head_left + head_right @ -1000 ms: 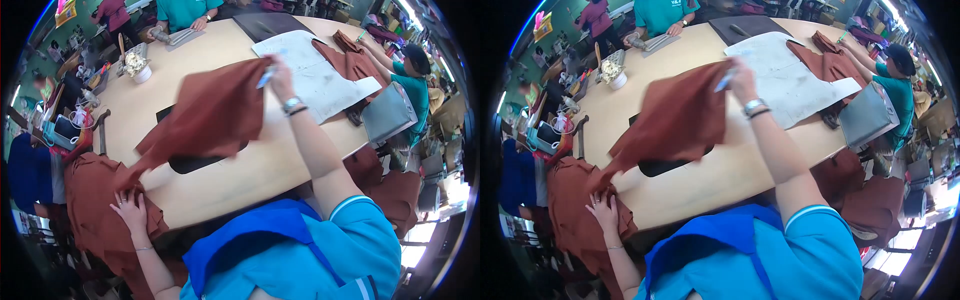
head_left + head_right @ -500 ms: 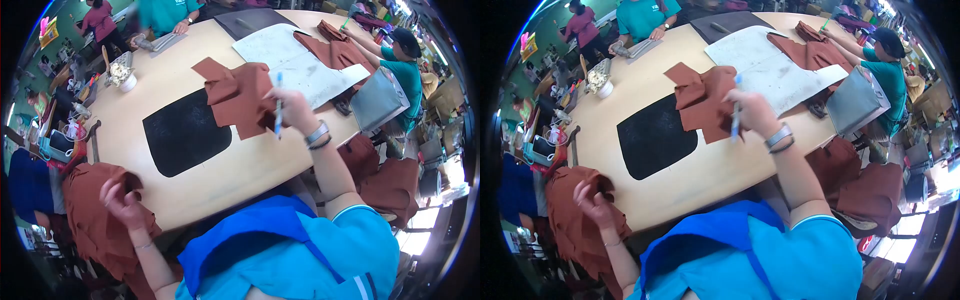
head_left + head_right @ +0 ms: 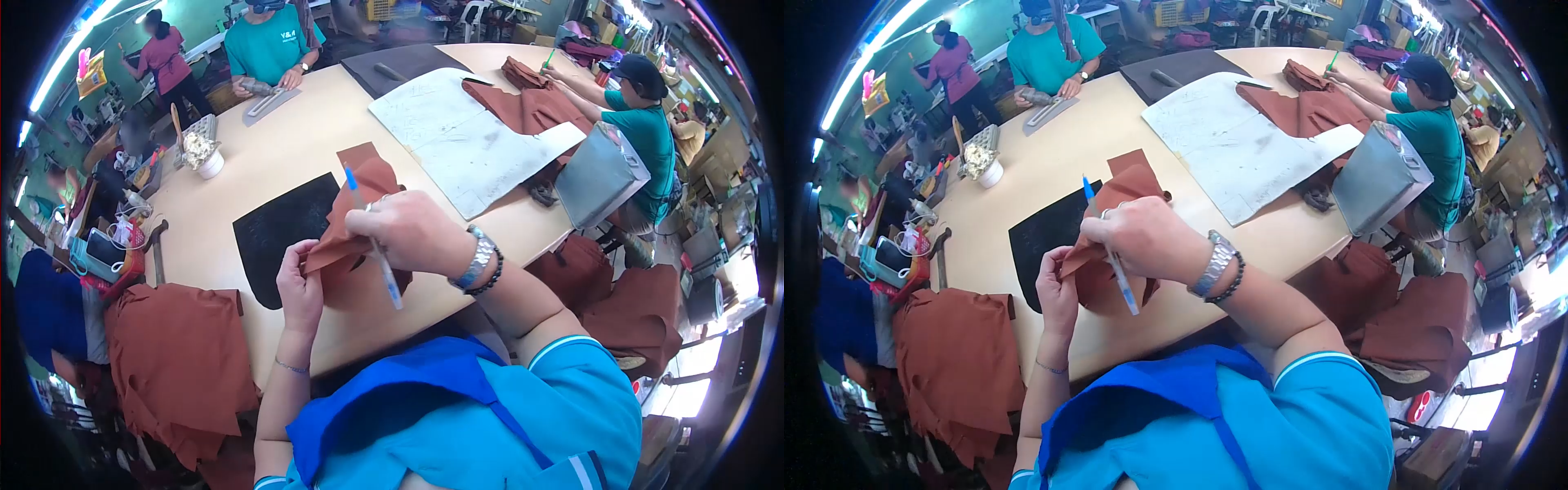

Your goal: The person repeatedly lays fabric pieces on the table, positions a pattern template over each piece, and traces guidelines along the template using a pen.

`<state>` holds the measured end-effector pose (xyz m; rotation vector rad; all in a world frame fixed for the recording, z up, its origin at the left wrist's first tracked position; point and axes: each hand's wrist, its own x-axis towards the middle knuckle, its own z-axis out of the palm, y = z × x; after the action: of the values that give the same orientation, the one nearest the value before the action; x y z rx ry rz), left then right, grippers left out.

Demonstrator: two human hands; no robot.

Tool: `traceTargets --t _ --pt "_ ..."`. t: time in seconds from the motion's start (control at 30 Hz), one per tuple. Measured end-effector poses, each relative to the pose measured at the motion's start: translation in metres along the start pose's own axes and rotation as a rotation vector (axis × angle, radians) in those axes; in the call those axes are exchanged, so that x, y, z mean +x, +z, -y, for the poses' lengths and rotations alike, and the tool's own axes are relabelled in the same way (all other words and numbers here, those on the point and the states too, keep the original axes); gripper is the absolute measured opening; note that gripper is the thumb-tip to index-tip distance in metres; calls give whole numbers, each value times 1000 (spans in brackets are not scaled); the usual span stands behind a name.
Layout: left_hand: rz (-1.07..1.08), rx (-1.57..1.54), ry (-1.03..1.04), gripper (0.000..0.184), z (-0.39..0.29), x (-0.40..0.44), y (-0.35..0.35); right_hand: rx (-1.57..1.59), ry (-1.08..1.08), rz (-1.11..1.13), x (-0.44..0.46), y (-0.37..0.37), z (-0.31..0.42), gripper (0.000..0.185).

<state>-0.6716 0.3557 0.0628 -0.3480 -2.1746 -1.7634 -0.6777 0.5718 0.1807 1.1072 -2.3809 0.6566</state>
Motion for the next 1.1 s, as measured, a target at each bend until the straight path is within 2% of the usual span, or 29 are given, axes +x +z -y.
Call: traceTargets --t 0.1,0.2,0.27,0.3,0.33,0.4,0.47,0.53,0.6,0.67,0.7,0.73,0.77,0.8,0.83,0.87,0.9,0.93,0.97,1.0,1.07,1.1 --pt "6 93 -53 15 6 -1 -13 -73 -16 -75 -3 -25 -3 15" --pt "-119 190 121 13 8 1 -42 -114 92 -73 -14 -52 -9 23" --pt "-165 236 242 11 -23 -2 -65 -95 126 -102 -22 -66 -11 26" --pt "-137 354 297 4 -41 -6 -82 -43 164 -92 -25 -76 -8 24" --pt "-96 281 269 7 -59 -12 -98 14 198 -78 -29 -87 -2 23" --pt "11 355 247 14 -109 -21 -125 138 242 -38 -37 -107 9 17" --pt "156 346 316 9 -160 -28 -148 245 184 26 -40 -132 24 11" --pt "363 132 221 11 -187 -35 -176 586 -85 126 -41 -148 9 11" --pt "305 225 295 13 -187 -28 -188 898 -145 244 -36 -154 -4 16" --pt "277 336 217 13 -182 -3 -186 536 -125 88 -46 -146 -25 23" --pt "324 452 183 15 -165 20 -190 369 158 75 -26 -138 -3 21" --pt "288 575 -40 21 -152 37 -184 343 294 178 -7 -124 -14 25" --pt "394 666 -129 23 -130 65 -184 305 425 286 13 -110 -26 29" --pt "390 621 -375 25 -115 88 -177 243 278 239 19 -80 -63 30" --pt "416 649 -239 26 -78 111 -179 198 324 356 36 -66 -84 30" --pt "441 675 -105 28 -45 134 -183 161 285 364 48 -48 -110 29" --pt "400 694 -103 28 -34 155 -178 170 430 355 62 -33 -131 27" --pt "359 714 -102 28 -28 175 -174 137 505 285 83 -33 -130 19" --pt "222 752 -2 27 -24 198 -172 4 108 -14 95 -9 -190 16" --pt "84 788 100 27 -22 219 -172 56 56 -220 116 -10 -208 16" --pt "-343 743 457 30 -58 248 -165 -103 145 -589 146 -35 -182 21" --pt "-415 853 412 30 -89 250 -166 -183 338 -617 154 -55 -163 20"
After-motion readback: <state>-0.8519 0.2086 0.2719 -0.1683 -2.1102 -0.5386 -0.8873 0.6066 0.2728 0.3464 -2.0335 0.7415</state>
